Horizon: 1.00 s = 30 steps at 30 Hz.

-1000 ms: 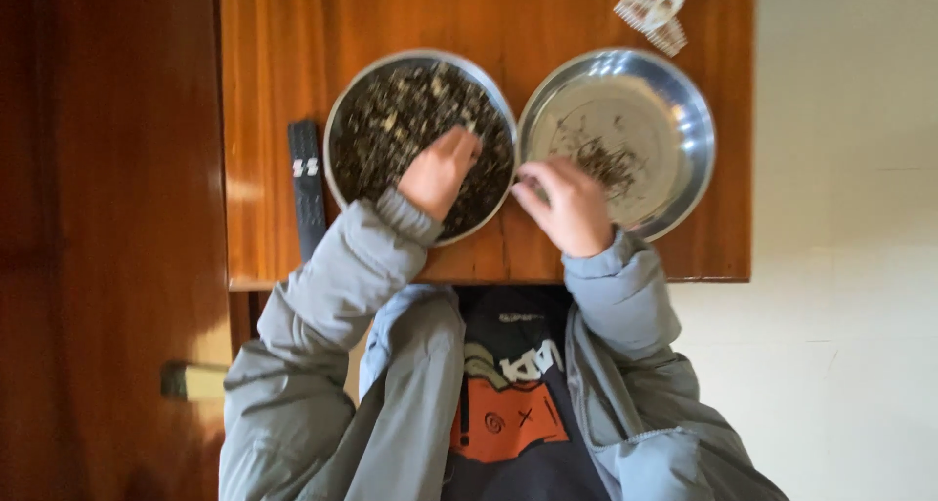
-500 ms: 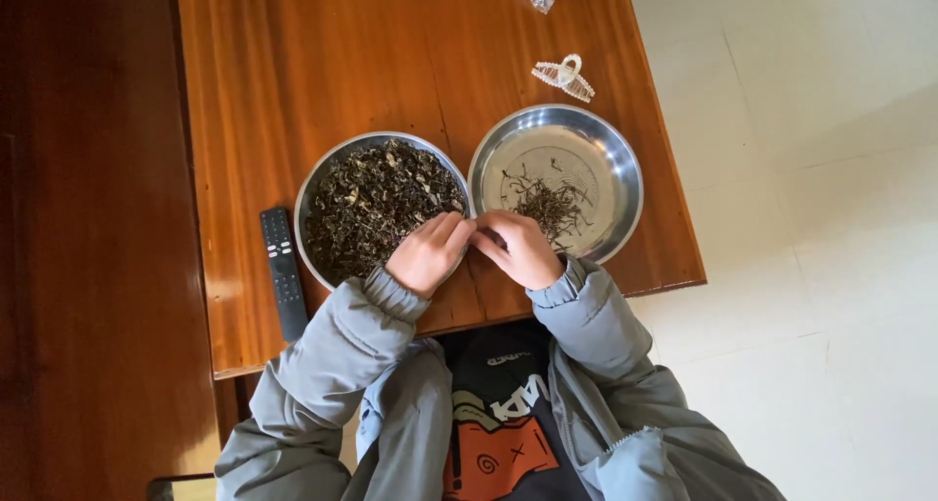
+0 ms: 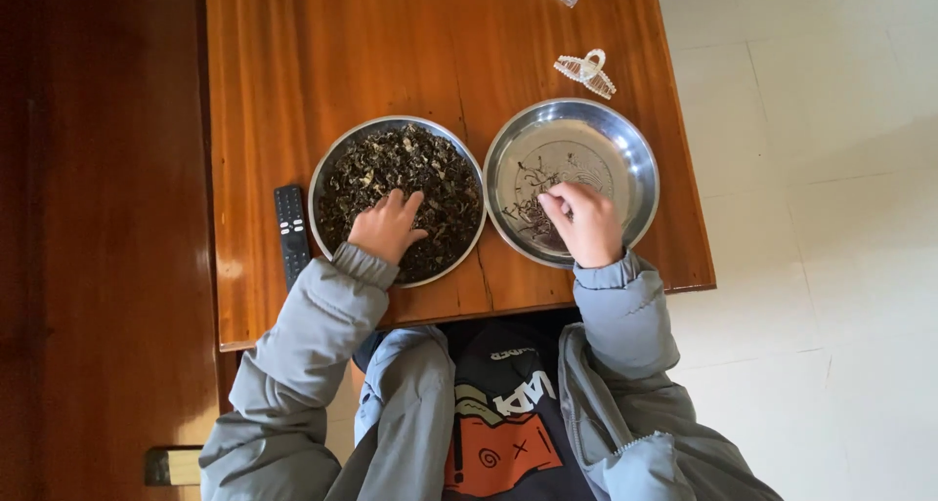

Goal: Sorting dried tea leaves by hand to remove stems and debris into a separate metal tray.

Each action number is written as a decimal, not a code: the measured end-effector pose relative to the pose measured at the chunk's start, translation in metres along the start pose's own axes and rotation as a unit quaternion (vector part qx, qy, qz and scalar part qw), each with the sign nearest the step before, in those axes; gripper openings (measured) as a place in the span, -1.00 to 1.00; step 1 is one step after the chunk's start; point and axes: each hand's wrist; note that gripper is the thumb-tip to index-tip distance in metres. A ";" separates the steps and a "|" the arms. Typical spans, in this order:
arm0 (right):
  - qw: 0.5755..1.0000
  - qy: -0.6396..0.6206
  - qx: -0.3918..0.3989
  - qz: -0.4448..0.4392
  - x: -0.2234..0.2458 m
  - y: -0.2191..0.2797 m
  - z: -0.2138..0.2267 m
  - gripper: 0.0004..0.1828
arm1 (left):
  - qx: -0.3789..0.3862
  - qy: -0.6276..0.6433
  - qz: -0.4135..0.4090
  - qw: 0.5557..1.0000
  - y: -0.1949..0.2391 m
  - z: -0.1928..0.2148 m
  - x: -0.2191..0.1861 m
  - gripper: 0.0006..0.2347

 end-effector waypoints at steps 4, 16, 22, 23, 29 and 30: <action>1.000 -0.005 -0.002 -0.003 0.002 -0.001 0.006 -0.91 | 0.035 0.001 0.025 0.999 -0.005 -0.002 0.008 -0.40; 1.000 0.014 0.014 -0.021 0.001 0.007 -0.003 -0.92 | -0.032 0.126 -0.029 0.991 -0.025 -0.015 0.037 -0.82; 0.998 0.047 0.024 0.042 0.018 0.003 0.004 -0.88 | -0.059 0.135 -0.030 0.989 -0.036 0.007 0.044 -0.80; 0.998 0.041 0.028 0.044 0.019 0.002 0.005 -0.88 | -0.033 0.147 -0.018 0.988 -0.039 0.008 0.045 -0.80; 0.998 0.032 0.035 0.051 0.018 0.001 0.004 -0.89 | -0.044 0.197 -0.048 0.978 -0.045 -0.004 0.049 -0.86; 0.998 0.032 0.035 0.047 0.018 0.001 0.005 -0.89 | -0.052 0.200 -0.052 0.977 -0.044 -0.001 0.048 -0.74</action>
Point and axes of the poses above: each hand's wrist, its own y-axis away from the middle knuckle, its own z-axis out of the back of the hand, x = y × z, and after that the axes turned 9 degrees about x, right-handed
